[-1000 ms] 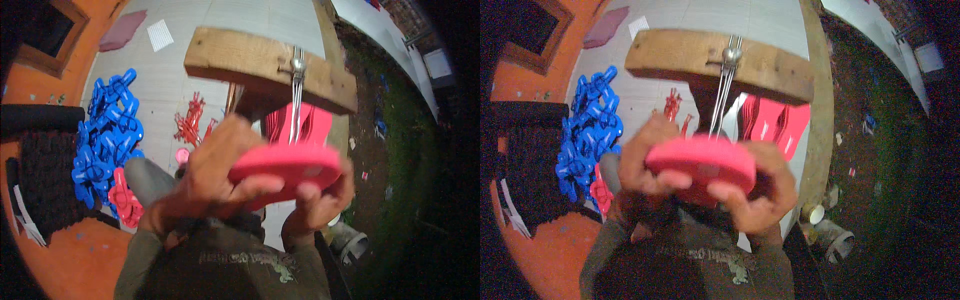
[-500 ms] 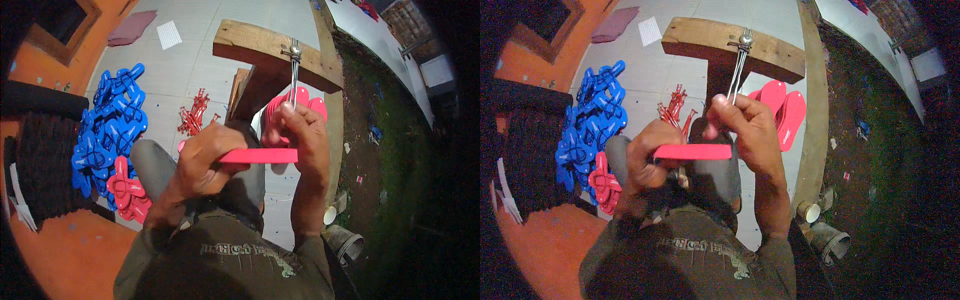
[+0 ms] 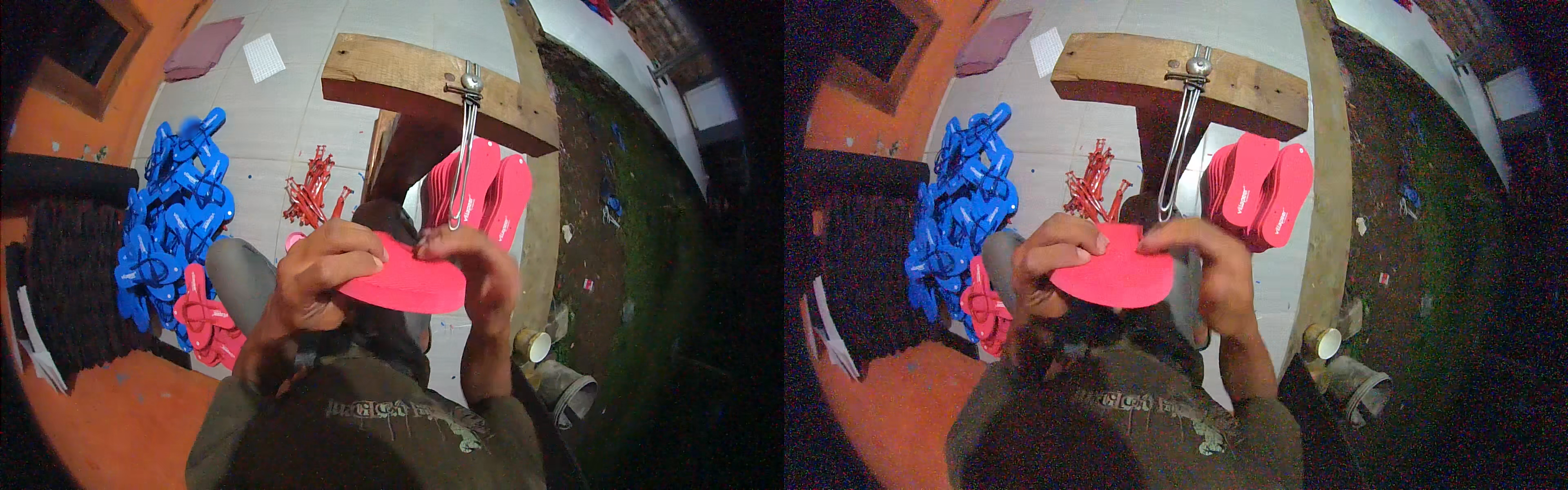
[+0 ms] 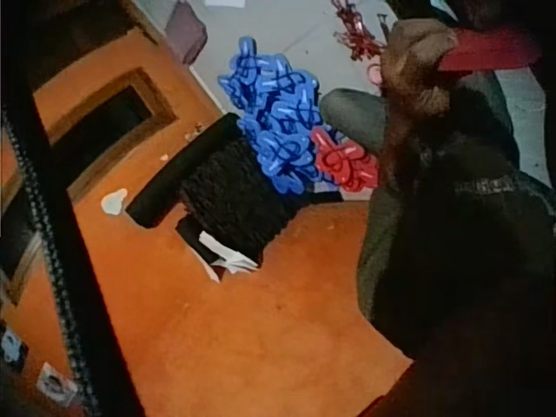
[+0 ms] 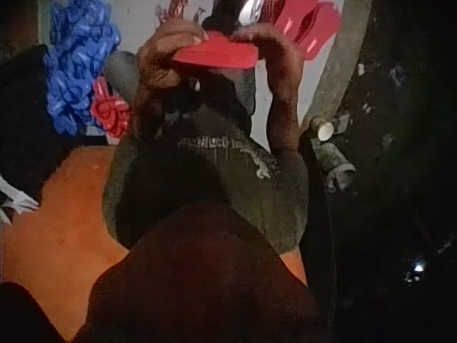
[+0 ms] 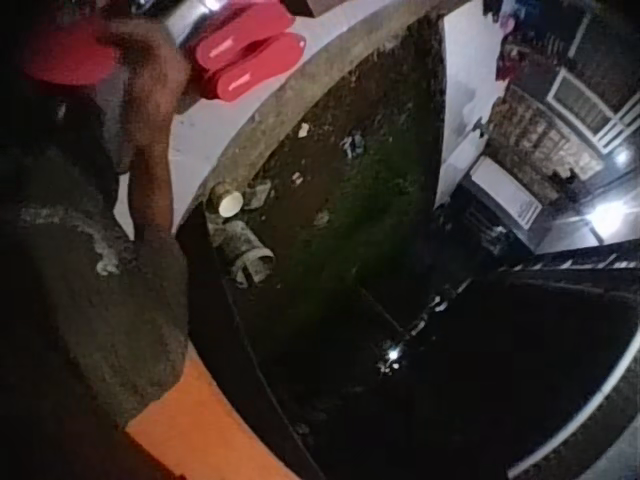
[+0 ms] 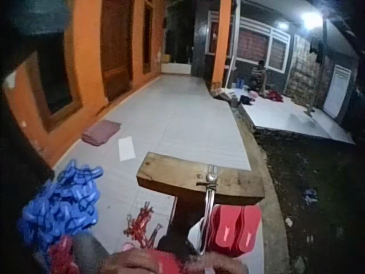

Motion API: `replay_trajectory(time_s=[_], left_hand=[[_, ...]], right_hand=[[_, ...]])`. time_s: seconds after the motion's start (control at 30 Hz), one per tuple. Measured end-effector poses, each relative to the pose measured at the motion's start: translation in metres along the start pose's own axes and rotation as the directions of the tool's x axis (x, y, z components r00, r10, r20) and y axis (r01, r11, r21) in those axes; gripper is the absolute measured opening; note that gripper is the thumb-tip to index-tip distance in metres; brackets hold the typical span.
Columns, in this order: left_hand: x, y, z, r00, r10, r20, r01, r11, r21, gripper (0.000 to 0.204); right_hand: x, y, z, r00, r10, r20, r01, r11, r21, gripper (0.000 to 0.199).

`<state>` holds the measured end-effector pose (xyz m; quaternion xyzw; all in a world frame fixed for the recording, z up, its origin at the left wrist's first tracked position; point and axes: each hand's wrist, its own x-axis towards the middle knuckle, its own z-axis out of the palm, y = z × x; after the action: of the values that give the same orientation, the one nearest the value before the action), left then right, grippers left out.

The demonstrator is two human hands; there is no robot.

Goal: The person attaches rubber straps to pink sandal soles using a metal threading tool while sitting among piles of blue and pink sandal components.

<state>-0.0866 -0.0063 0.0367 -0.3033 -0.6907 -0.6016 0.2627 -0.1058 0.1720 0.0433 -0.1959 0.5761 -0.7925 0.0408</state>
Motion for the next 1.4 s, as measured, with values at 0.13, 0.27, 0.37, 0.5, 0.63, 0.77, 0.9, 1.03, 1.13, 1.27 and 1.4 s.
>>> replay_trajectory(time_s=[0.13, 0.27, 0.37, 0.5, 0.63, 0.77, 0.9, 1.03, 1.13, 1.27, 1.4], left_hand=[[0.016, -0.008, 0.005, 0.984, 0.03, 0.174, -0.019, 0.998, -0.062, 0.028], [0.035, -0.008, 0.007, 0.969, -0.005, 0.248, 0.01, 1.0, -0.018, 0.027], [0.041, -0.009, 0.004, 0.962, 0.02, 0.272, -0.023, 1.0, 0.011, 0.024], [0.047, -0.015, 0.008, 0.964, -0.083, 0.253, 0.086, 0.996, 0.0, 0.019], [0.047, -0.021, 0.009, 0.962, -0.005, 0.271, 0.008, 1.0, -0.009, 0.018], [0.041, -0.03, 0.007, 0.968, 0.012, 0.252, -0.006, 1.0, -0.023, 0.021], [0.038, -0.026, 0.004, 0.987, -0.074, 0.146, 0.063, 0.995, 0.076, 0.038], [0.058, -0.052, 0.035, 0.963, 0.084, -0.255, 0.116, 0.725, 0.678, 0.058], [0.097, -0.051, 0.036, 0.876, 0.287, -0.388, 0.105, 0.671, 0.734, 0.063], [0.027, -0.047, 0.013, 0.906, 0.148, -0.397, 0.175, 0.723, 0.668, 0.053], [-0.081, -0.075, 0.002, 0.792, -0.502, -0.348, 0.61, 0.678, 0.41, 0.023]], right_hand=[[-0.006, 0.0, -0.008, 0.952, -0.271, 0.145, 0.304, 0.898, -0.32, 0.029], [0.005, -0.004, -0.015, 0.93, -0.351, 0.106, 0.364, 0.851, -0.377, 0.027], [0.016, -0.011, -0.019, 0.919, -0.381, 0.103, 0.389, 0.834, -0.39, 0.02], [0.021, -0.008, -0.022, 0.907, -0.419, 0.043, 0.404, 0.835, -0.373, 0.018], [0.023, -0.008, -0.023, 0.923, -0.381, 0.055, 0.376, 0.86, -0.345, 0.017], [0.025, 0.0, -0.025, 0.908, -0.41, 0.091, 0.411, 0.825, -0.388, 0.027], [0.017, -0.003, -0.012, 0.878, -0.409, -0.249, 0.286, 0.865, -0.413, 0.058], [0.05, 0.022, -0.015, 0.681, -0.613, -0.4, 0.306, 0.735, -0.605, 0.058], [0.08, 0.028, -0.019, 0.624, -0.681, -0.383, 0.206, 0.616, -0.76, 0.046], [0.022, 0.088, -0.156, 0.599, -0.501, -0.624, -0.441, 0.444, -0.78, 0.059], [-0.007, 0.173, -0.201, 0.619, -0.206, -0.758, -0.779, -0.036, -0.626, 0.077]])
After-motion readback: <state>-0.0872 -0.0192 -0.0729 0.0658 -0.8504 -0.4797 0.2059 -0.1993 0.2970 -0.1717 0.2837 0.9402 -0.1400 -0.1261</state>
